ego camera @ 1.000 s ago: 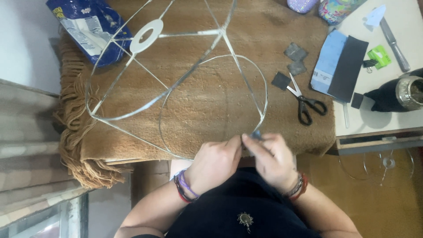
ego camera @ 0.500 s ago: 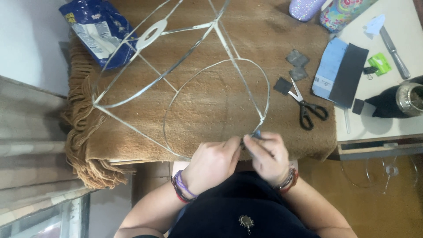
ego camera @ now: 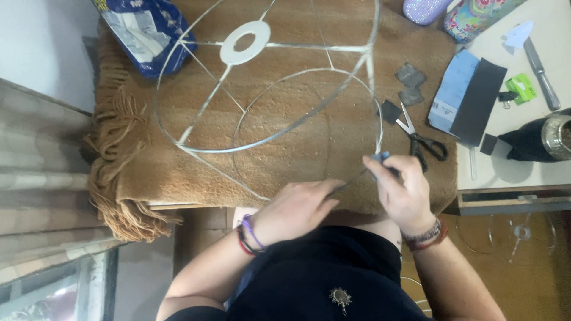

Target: The person sands a metal wire frame with a sanding block, focusing on the joints and the central hub. They rotate the frame to access different sections and continue sanding the inner and outer rings.

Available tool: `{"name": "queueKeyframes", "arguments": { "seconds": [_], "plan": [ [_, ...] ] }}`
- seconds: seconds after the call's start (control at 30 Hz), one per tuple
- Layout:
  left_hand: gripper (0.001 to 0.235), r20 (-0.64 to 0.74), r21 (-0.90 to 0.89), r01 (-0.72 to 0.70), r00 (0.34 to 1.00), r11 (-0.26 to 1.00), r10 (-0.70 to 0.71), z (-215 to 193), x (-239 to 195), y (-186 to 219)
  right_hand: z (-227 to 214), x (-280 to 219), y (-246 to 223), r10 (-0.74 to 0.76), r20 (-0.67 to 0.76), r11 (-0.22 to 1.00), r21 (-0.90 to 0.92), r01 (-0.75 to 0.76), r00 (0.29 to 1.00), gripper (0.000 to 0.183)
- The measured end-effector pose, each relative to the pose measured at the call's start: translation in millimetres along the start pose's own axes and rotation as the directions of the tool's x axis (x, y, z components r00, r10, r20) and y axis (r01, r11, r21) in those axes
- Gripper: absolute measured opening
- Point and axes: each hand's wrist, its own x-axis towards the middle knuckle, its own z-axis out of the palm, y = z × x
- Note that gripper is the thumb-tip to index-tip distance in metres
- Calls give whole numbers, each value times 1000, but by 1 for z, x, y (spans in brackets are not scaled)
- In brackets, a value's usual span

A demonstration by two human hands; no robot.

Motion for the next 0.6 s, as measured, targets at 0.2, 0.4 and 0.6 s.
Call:
{"name": "queueKeyframes", "arguments": {
  "seconds": [0.2, 0.4, 0.6],
  "plan": [
    [29, -58, 94, 144, 989, 985, -139, 27, -18, -37, 8, -9, 20, 34, 37, 997, 69, -36, 999, 22],
    [15, -383, 376, 0, 910, 927, 156, 64, -11, -55, -1, -20, -39, 28, 179, 999, 22, -33, 983, 25],
    [18, -408, 486, -31, 876, 873, 259, 60, -11, -54, 5, -28, -1, 65, 154, 998, 11, -67, 986, 27]
  ]
}}
